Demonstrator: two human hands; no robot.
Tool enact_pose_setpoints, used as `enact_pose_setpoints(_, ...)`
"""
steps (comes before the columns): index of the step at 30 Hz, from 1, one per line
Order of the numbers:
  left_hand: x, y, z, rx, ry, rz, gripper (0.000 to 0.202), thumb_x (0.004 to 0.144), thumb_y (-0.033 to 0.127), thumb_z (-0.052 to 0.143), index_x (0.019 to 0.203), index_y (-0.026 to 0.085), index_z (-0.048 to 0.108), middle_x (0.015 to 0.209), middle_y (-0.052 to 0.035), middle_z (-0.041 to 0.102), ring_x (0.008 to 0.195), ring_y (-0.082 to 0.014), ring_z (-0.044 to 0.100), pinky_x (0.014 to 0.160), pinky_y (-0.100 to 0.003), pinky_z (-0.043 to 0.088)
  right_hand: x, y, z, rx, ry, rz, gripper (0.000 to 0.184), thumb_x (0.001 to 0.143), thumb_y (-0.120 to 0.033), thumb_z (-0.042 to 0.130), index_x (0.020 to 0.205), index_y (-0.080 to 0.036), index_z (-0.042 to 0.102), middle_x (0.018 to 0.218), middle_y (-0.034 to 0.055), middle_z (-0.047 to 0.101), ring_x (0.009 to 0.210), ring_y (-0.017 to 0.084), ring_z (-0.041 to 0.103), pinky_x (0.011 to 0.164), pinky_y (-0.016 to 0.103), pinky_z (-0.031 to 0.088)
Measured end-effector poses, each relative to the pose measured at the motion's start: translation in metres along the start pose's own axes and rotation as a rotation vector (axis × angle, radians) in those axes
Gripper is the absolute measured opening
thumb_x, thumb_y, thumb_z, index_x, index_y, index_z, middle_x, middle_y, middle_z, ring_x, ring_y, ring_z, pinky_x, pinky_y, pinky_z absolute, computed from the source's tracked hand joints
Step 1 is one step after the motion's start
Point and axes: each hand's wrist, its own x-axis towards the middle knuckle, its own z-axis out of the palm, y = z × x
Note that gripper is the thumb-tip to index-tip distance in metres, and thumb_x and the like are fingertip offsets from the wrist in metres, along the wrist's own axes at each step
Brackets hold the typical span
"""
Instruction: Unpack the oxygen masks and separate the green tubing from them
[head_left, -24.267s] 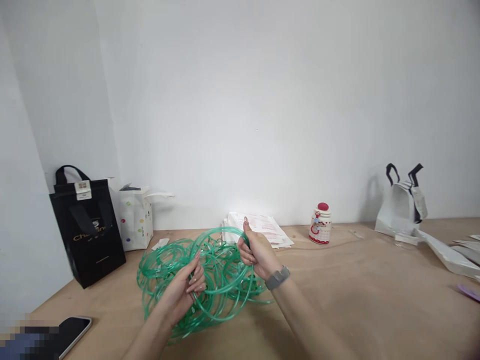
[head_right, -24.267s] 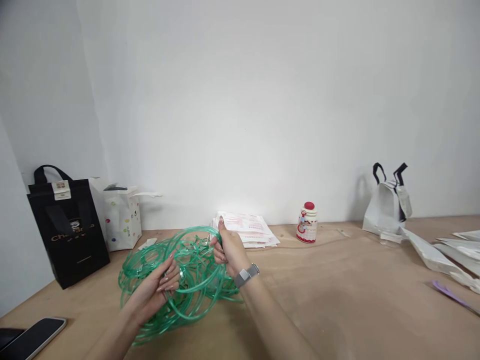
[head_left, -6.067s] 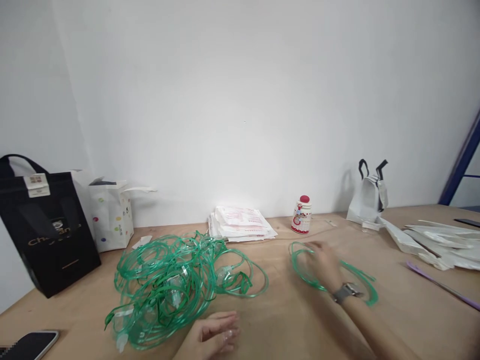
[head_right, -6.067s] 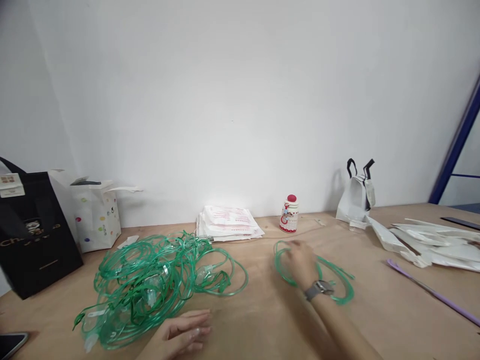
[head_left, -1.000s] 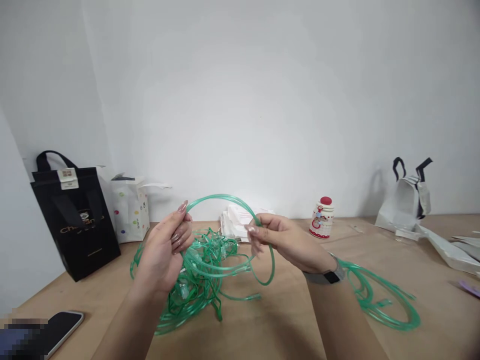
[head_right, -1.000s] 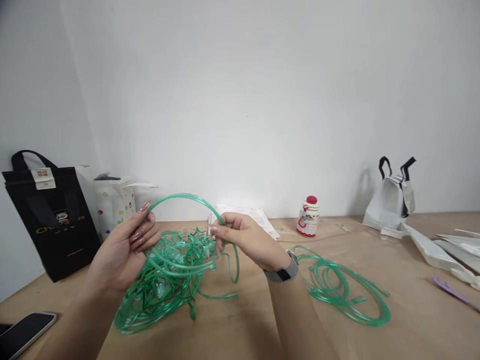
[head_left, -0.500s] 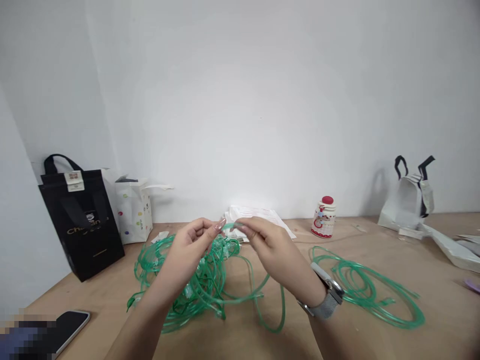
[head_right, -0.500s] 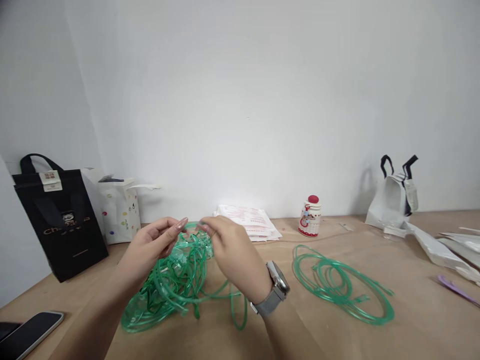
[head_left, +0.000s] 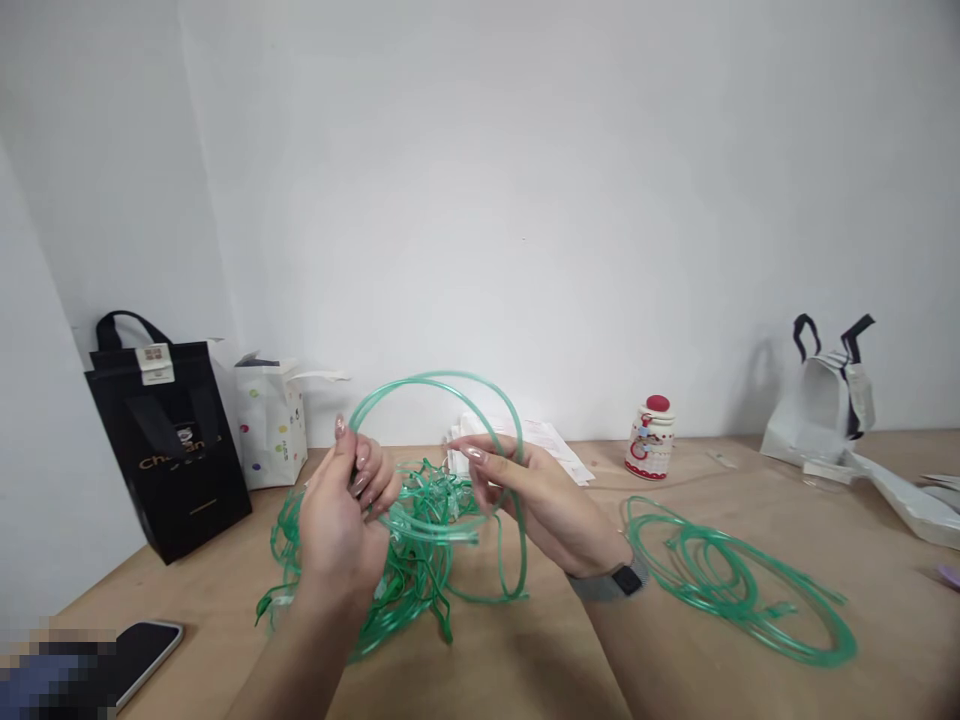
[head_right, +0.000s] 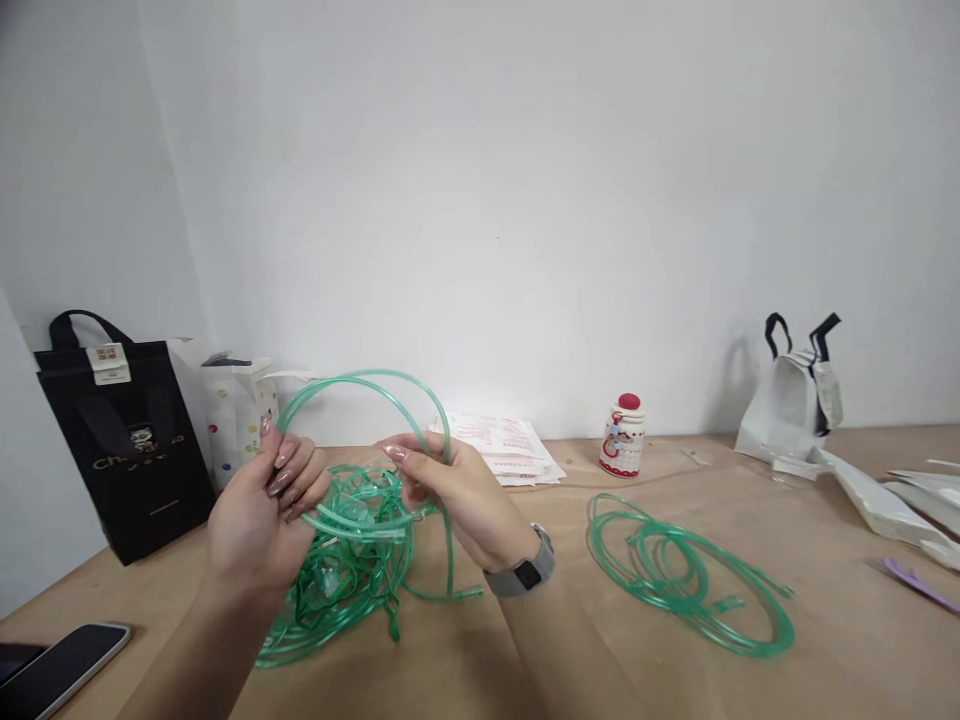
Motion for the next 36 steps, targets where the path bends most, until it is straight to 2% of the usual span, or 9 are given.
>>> enact_pose_setpoints(5, 0.007, -0.009, -0.008, -0.300, 0.245, -0.080, 0.045, 0.096, 0.021, 0.030, 0.052, 0.016, 0.038, 0.041, 0.0078, 0.028, 0.030, -0.0027, 0.024, 0.029, -0.016, 0.019, 0.011, 0.033, 0.027, 0.423, 0.154, -0.124, 0.016, 0.069, -0.031, 0.068, 0.071, -0.015, 0.065, 0.078, 0.0024, 0.065, 0.081, 0.014, 0.059, 0.073, 0.024, 0.044)
enact_pose_setpoints(10, 0.001, -0.032, -0.006, -0.343, 0.297, -0.228, 0.049, 0.097, 0.020, 0.023, 0.049, 0.016, 0.034, 0.039, 0.0067, 0.029, 0.029, -0.0028, 0.025, 0.029, -0.016, 0.021, 0.013, 0.055, 0.044, 0.627, 0.418, -0.191, 0.023, 0.068, -0.037, 0.070, 0.066, -0.018, 0.058, 0.053, -0.0057, 0.056, 0.050, 0.007, 0.051, 0.053, 0.021, 0.044)
enact_pose_setpoints(15, -0.019, -0.055, 0.006, -0.232, 0.302, -0.311, 0.047, 0.096, 0.025, 0.029, 0.051, 0.016, 0.038, 0.041, 0.0075, 0.029, 0.032, -0.0031, 0.027, 0.033, -0.016, 0.024, 0.013, 0.044, 0.024, 0.652, 0.460, -0.141, 0.036, 0.074, -0.049, 0.061, 0.063, -0.016, 0.053, 0.031, -0.0131, 0.031, 0.027, 0.001, 0.016, 0.028, 0.015, 0.016)
enact_pose_setpoints(19, -0.025, -0.078, 0.005, -0.075, 0.369, -0.380, 0.042, 0.095, 0.018, 0.032, 0.054, 0.015, 0.041, 0.048, 0.0053, 0.041, 0.043, -0.0040, 0.042, 0.049, -0.016, 0.039, 0.010, 0.026, 0.012, 0.653, 0.453, -0.166, 0.042, 0.081, -0.054, 0.049, 0.063, -0.016, 0.054, 0.029, -0.0120, 0.028, 0.025, 0.002, 0.012, 0.026, 0.016, 0.010)
enact_pose_setpoints(24, -0.023, -0.098, -0.009, 0.141, 0.330, -0.393, 0.029, 0.081, 0.029, 0.061, 0.058, 0.014, 0.052, 0.050, 0.0052, 0.049, 0.043, -0.0053, 0.043, 0.043, -0.016, 0.031, 0.002, 0.007, 0.005, 0.504, 0.452, -0.350, 0.020, 0.070, -0.032, 0.069, 0.071, -0.015, 0.057, 0.039, -0.0128, 0.031, 0.031, 0.001, 0.018, 0.030, 0.014, 0.014)
enact_pose_setpoints(26, -0.025, -0.098, -0.008, 0.215, 0.267, -0.441, 0.040, 0.079, 0.042, 0.060, 0.052, 0.014, 0.051, 0.044, 0.0053, 0.046, 0.038, -0.0052, 0.040, 0.040, -0.017, 0.028, -0.001, 0.000, 0.003, 0.451, 0.490, -0.441, 0.020, 0.068, -0.030, 0.070, 0.071, -0.016, 0.056, 0.042, -0.0124, 0.031, 0.032, 0.001, 0.020, 0.031, 0.014, 0.015)
enact_pose_setpoints(31, -0.042, -0.080, 0.013, 0.048, -0.253, -1.085, 0.072, 0.082, 0.065, 0.028, 0.076, 0.003, 0.065, 0.067, -0.0158, 0.066, 0.058, -0.0198, 0.064, 0.060, -0.031, 0.050, -0.016, -0.020, 0.003, 0.462, 0.445, -0.463, 0.020, 0.072, -0.030, 0.068, 0.067, -0.018, 0.052, 0.042, -0.0115, 0.031, 0.034, 0.003, 0.015, 0.030, 0.015, 0.016)
enact_pose_setpoints(34, -0.034, -0.064, 0.016, -0.233, -0.105, -0.895, 0.042, 0.092, 0.039, 0.036, 0.089, 0.005, 0.061, 0.082, -0.0141, 0.067, 0.076, -0.0182, 0.067, 0.075, -0.029, 0.051, -0.034, -0.037, 0.006, 0.422, 0.289, -0.240, 0.022, 0.075, -0.029, 0.064, 0.062, -0.019, 0.050, 0.041, -0.0109, 0.028, 0.034, 0.003, 0.009, 0.028, 0.015, 0.012)
enact_pose_setpoints(36, -0.016, -0.049, 0.009, -0.265, 0.087, -0.769, 0.024, 0.092, 0.020, 0.039, 0.087, 0.006, 0.058, 0.075, -0.0100, 0.066, 0.069, -0.0139, 0.066, 0.069, -0.024, 0.053, -0.049, -0.050, 0.002, 0.331, 0.187, -0.099, 0.028, 0.076, -0.032, 0.063, 0.057, -0.020, 0.047, 0.041, -0.0103, 0.025, 0.034, 0.003, 0.007, 0.027, 0.016, 0.009)
